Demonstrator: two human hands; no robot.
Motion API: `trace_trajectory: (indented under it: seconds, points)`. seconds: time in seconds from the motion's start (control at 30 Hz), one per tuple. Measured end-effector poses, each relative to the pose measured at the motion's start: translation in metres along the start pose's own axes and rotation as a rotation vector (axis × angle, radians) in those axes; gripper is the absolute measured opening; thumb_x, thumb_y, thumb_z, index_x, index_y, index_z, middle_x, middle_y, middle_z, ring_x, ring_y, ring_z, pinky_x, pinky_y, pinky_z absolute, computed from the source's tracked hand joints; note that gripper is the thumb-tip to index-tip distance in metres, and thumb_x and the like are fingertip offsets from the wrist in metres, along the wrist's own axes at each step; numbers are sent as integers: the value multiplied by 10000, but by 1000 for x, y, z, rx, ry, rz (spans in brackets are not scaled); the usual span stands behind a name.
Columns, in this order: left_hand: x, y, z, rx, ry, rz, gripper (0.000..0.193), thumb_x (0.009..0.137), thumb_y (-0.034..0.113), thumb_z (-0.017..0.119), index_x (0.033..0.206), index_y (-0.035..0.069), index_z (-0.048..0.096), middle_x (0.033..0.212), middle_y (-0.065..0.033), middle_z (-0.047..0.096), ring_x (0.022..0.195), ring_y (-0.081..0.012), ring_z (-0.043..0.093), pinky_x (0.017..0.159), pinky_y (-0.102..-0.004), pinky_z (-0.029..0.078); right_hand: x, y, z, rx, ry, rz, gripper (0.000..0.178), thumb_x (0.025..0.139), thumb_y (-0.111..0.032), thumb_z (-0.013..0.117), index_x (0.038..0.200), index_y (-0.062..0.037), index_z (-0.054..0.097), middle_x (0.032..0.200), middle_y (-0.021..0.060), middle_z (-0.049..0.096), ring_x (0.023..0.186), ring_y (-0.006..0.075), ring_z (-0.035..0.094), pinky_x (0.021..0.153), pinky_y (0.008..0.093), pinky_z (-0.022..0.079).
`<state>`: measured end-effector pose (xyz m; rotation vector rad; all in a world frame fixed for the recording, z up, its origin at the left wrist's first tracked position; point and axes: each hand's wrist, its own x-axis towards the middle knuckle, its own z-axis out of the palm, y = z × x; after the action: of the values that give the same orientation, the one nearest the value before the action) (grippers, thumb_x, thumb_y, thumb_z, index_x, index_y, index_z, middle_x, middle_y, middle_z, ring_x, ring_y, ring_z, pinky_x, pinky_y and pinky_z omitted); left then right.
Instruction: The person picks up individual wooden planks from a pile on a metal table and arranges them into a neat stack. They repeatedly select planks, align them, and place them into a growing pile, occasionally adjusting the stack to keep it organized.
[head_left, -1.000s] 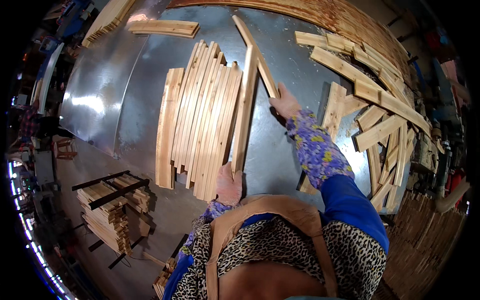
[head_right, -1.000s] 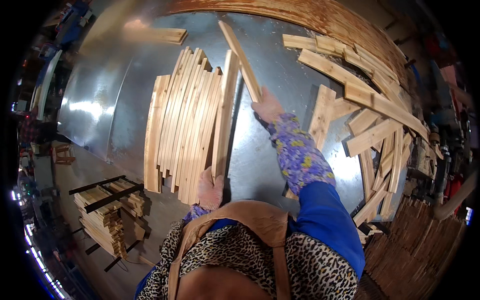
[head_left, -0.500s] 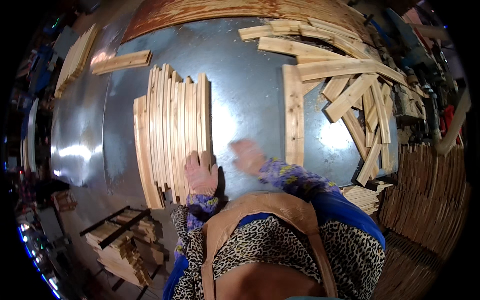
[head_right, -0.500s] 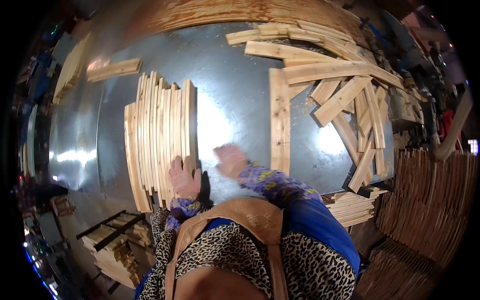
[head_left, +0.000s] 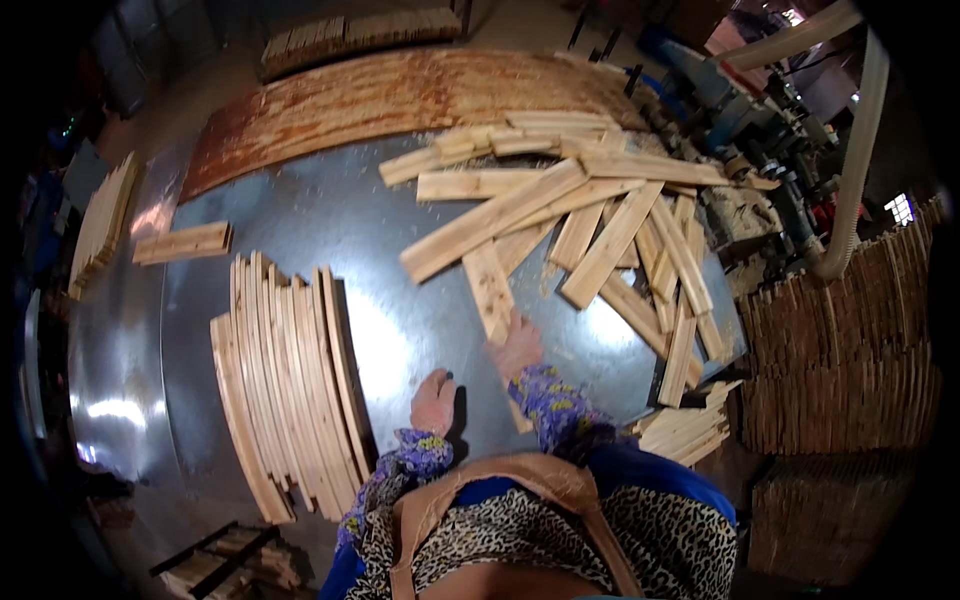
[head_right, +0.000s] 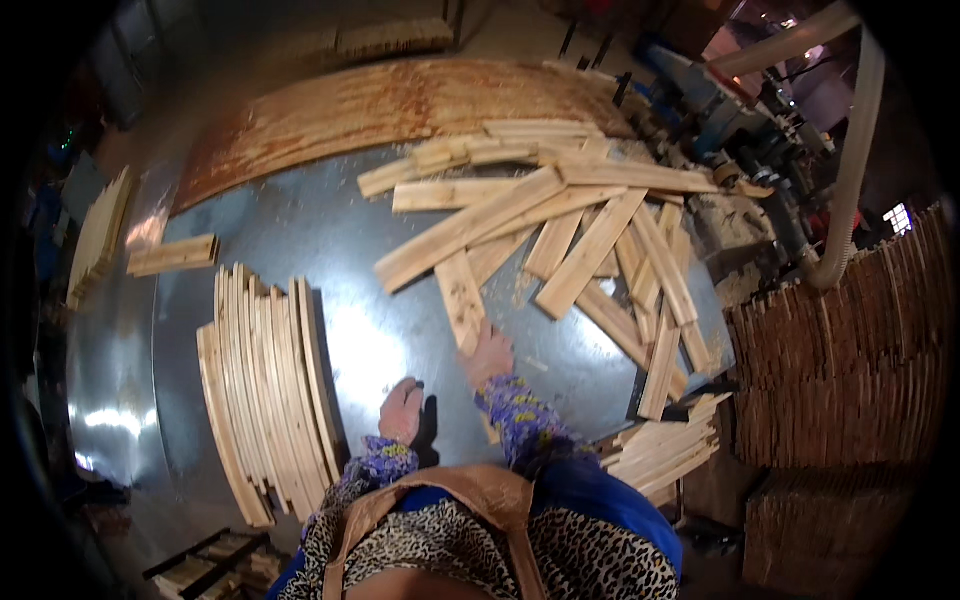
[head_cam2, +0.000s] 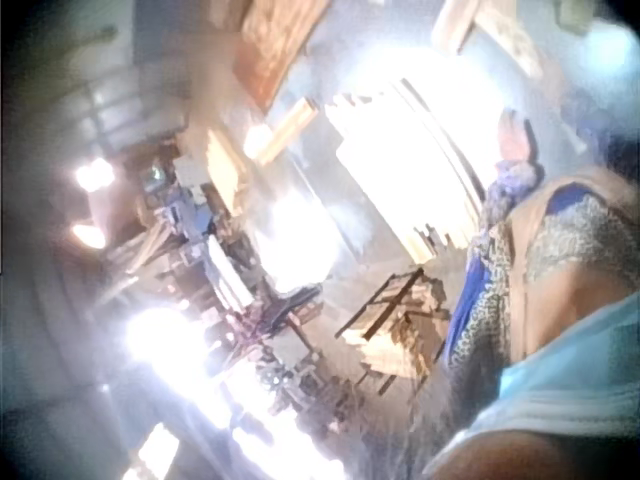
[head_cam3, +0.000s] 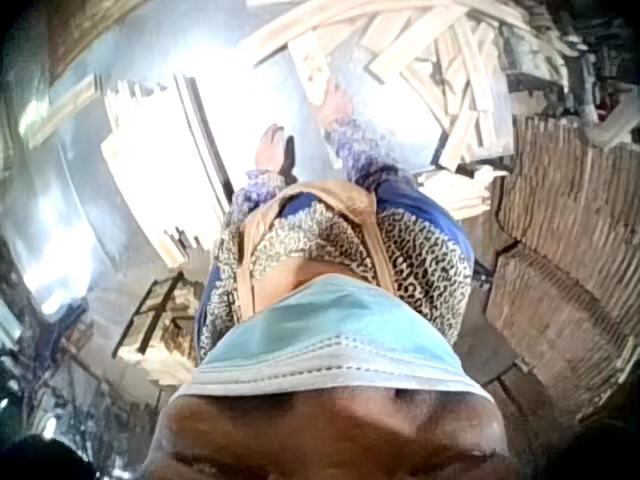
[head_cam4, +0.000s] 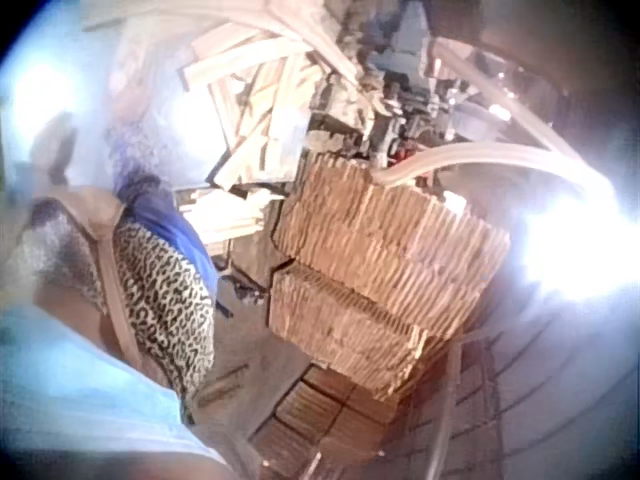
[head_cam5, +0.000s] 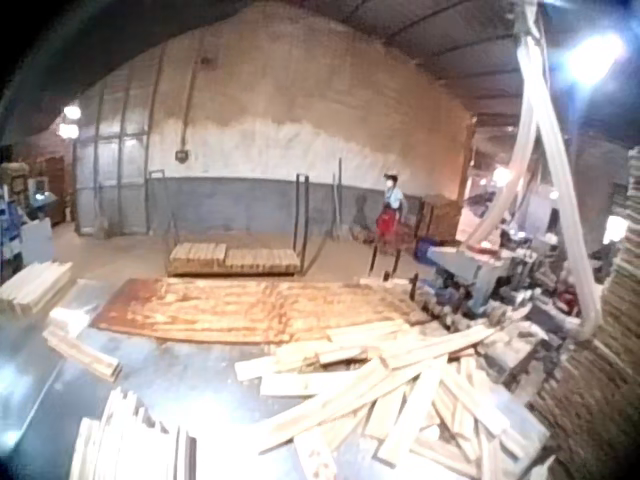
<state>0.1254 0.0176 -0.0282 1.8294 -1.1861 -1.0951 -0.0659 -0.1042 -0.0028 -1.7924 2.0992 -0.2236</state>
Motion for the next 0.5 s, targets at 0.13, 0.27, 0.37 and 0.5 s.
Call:
trace_trajectory:
  seconds: [0.13, 0.27, 0.37, 0.5]
  points:
    - [37, 10, 48, -556, -40, -202, 558, 1072, 393, 646, 1434, -32, 666, 1305, -211, 751, 1206, -329, 710, 1104, -417, 517, 29, 34, 75, 642, -282, -89, 821, 904, -401, 823, 1537, -16, 469, 1280, 253, 698, 1164, 485, 679, 1046, 506, 561]
    - [75, 0, -14, -766, -77, -421, 538, 987, 288, 766, 1365, -87, 685, 1167, -166, 781, 1024, -268, 741, 940, -390, 591, 60, -45, -12, 311, -458, -396, 711, 916, -390, 784, 1489, -42, 548, 1320, 260, 695, 1183, 447, 685, 1047, 515, 554]
    - [81, 16, -41, -443, -61, -433, 466, 964, 237, 788, 1308, -70, 722, 1097, -176, 791, 983, -257, 749, 896, -395, 594, 168, -52, -62, -179, -58, -770, 761, 886, -396, 783, 1541, -85, 550, 1387, 250, 681, 1273, 439, 643, 1088, 524, 523]
    - [66, 31, -54, -128, -135, -450, 465, 943, 340, 832, 1194, -44, 755, 964, -182, 797, 888, -236, 755, 809, -394, 582, 294, -78, -71, -454, -206, -799, 927, 743, -132, 813, 1616, -129, 499, 1545, 215, 586, 1432, 399, 558, 1145, 532, 507]
